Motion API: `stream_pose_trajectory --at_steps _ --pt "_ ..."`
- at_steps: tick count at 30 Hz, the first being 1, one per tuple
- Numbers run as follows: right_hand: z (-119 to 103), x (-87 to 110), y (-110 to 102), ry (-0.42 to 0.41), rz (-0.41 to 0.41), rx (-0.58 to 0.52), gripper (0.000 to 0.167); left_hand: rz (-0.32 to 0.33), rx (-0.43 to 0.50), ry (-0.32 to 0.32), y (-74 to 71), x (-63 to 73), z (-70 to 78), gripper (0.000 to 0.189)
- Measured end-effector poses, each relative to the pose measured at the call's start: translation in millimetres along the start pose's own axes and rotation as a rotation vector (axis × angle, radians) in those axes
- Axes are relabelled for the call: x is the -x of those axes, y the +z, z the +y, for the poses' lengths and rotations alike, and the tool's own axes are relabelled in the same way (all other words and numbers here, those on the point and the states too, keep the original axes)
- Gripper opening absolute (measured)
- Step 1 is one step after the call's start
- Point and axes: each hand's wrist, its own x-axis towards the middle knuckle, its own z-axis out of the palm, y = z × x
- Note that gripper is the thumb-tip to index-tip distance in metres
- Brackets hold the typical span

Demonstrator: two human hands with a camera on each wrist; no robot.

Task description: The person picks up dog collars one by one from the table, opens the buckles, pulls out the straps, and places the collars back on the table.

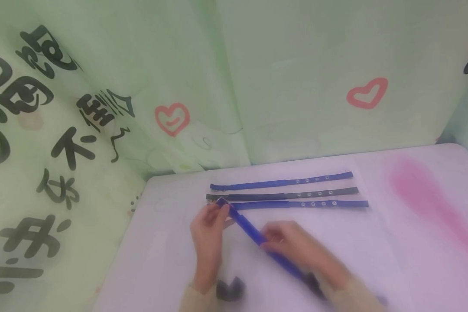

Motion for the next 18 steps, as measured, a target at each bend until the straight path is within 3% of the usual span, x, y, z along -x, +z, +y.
stream_pose_trajectory --at_steps 11,18 --pt "10.9 8.9 -8.9 -0.021 -0.016 0.012 0.028 0.045 0.014 -0.001 -16.4 -12.3 7.4 0.03" --pt "25.8 14.2 -18.6 -0.026 -0.064 -0.042 0.029 0.086 0.037 -0.013 -25.6 -18.4 9.1 0.035"
